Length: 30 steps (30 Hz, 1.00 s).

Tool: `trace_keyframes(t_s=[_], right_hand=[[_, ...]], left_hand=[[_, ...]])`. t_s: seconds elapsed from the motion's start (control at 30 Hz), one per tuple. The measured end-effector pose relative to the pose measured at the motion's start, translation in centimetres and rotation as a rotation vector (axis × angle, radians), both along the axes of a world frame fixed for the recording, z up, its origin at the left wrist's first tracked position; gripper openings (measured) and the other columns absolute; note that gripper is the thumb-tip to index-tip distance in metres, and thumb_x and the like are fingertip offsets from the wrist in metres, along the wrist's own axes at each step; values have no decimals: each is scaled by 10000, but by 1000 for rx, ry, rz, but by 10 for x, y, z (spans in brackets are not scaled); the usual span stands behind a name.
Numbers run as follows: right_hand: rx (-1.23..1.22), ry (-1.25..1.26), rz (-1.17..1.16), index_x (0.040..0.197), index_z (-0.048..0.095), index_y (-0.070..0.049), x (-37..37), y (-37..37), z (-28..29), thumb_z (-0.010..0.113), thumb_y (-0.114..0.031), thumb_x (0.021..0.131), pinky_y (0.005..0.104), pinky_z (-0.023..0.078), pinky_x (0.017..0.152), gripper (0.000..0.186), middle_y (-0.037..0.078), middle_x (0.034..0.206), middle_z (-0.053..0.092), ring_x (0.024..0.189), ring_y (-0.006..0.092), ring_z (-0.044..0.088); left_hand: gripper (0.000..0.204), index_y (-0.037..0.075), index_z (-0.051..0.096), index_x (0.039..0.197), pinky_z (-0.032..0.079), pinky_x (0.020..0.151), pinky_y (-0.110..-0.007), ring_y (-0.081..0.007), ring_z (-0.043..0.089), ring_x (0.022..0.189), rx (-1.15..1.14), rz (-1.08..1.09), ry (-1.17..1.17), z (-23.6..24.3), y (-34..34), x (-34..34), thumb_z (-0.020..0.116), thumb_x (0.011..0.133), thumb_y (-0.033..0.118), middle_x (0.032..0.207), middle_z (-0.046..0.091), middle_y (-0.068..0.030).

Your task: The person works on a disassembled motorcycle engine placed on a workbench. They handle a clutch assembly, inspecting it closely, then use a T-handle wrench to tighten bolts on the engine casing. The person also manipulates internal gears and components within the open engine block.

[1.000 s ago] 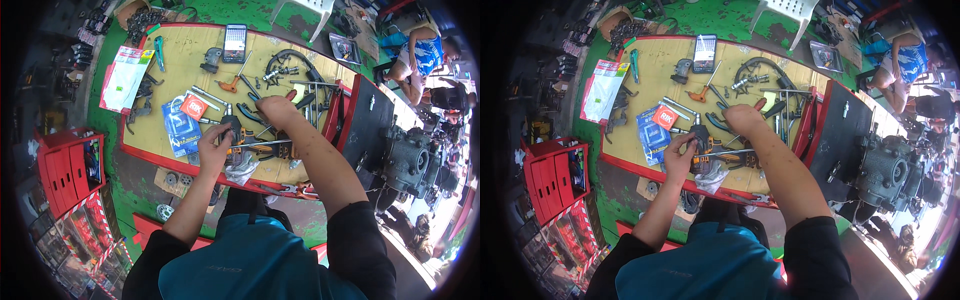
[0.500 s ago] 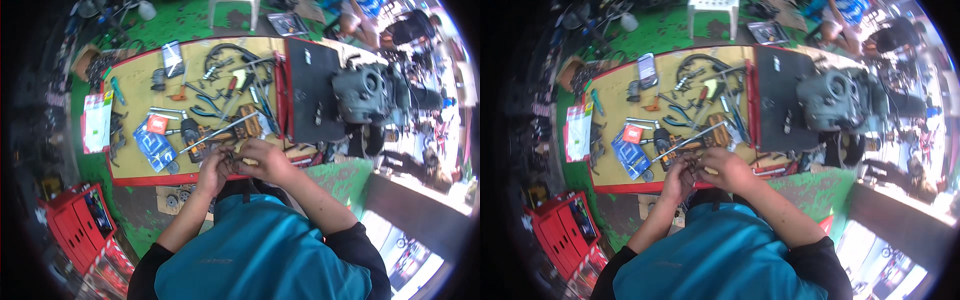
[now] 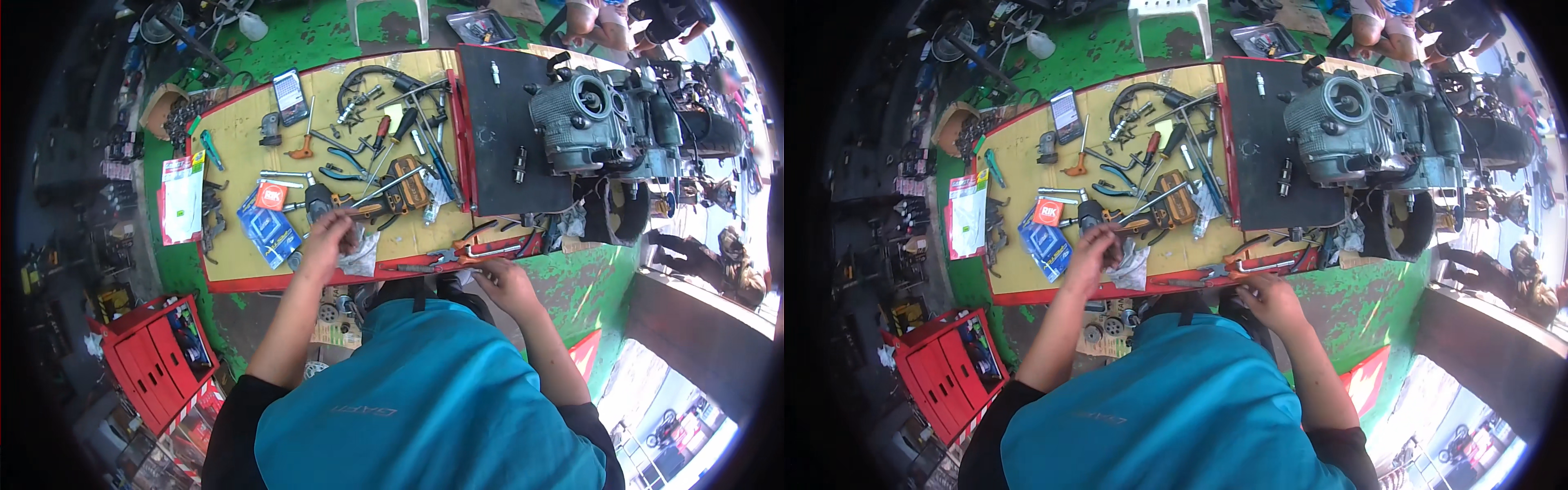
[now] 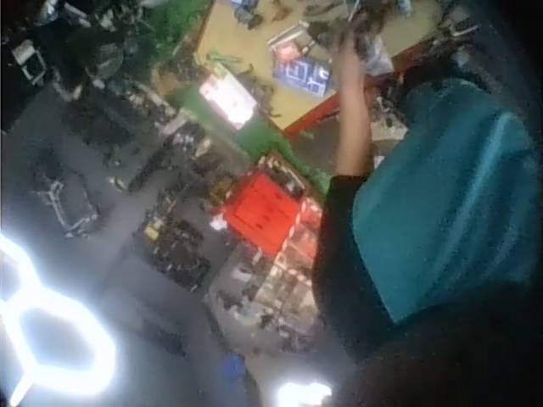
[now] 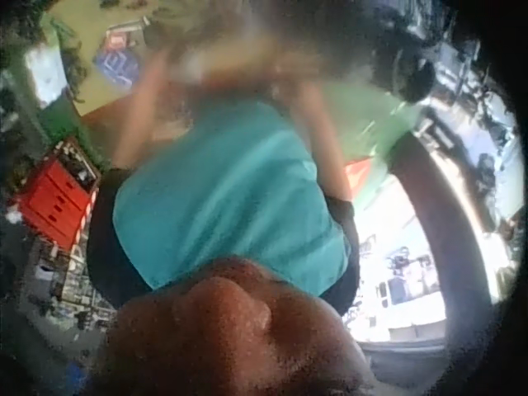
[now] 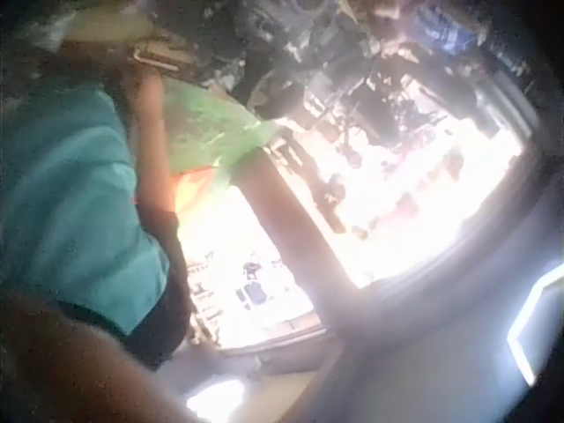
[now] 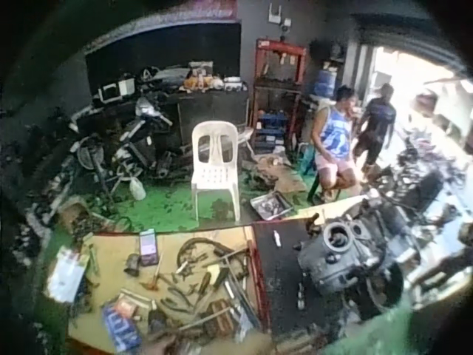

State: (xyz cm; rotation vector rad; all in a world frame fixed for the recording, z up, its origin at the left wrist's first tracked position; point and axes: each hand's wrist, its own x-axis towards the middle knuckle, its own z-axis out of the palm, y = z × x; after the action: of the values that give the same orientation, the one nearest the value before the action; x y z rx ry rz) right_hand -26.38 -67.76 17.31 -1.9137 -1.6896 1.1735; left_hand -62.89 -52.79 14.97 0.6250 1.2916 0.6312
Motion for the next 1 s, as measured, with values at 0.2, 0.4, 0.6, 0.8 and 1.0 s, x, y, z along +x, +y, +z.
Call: trace_keyframes(t_s=[0.2,0.4,0.6,0.8,1.0], right_hand=[[-144,-66,-87,1096,773,-37,15,-51,-23,758,-211,933,452,584,775,239,159,955,735,835,343,728],[-171,-67,-190,1069,772,-46,16,-68,-22,739,-234,943,460,591,811,228,161,967,738,867,356,733],[-90,-118,-211,1115,764,-67,17,-67,-6,710,-273,964,486,579,847,261,167,975,731,965,377,716],[108,96,-252,1223,751,-49,6,-28,46,780,-241,928,438,593,866,353,141,1091,730,1005,328,723],[581,100,-67,1484,558,-40,-9,25,99,887,-380,831,487,508,1062,806,195,1336,638,1231,407,638]], left_hand=[[257,51,750,1162,496,604,-271,-121,674,723,147,127,125,-26,93,-68,605,1000,189,842,646,6],[330,33,804,944,582,743,-450,-363,767,823,760,-269,1140,-123,211,-87,696,928,345,833,766,-204],[500,-32,740,902,557,850,-577,-494,728,966,536,-594,1359,-163,236,-88,694,921,465,960,739,-321],[261,70,685,966,473,576,-361,-189,587,604,477,-275,635,-47,155,-47,686,1010,327,721,651,-57],[203,128,650,1175,411,539,-230,-50,536,646,105,-275,-226,89,-5,126,732,1017,226,906,677,14]])
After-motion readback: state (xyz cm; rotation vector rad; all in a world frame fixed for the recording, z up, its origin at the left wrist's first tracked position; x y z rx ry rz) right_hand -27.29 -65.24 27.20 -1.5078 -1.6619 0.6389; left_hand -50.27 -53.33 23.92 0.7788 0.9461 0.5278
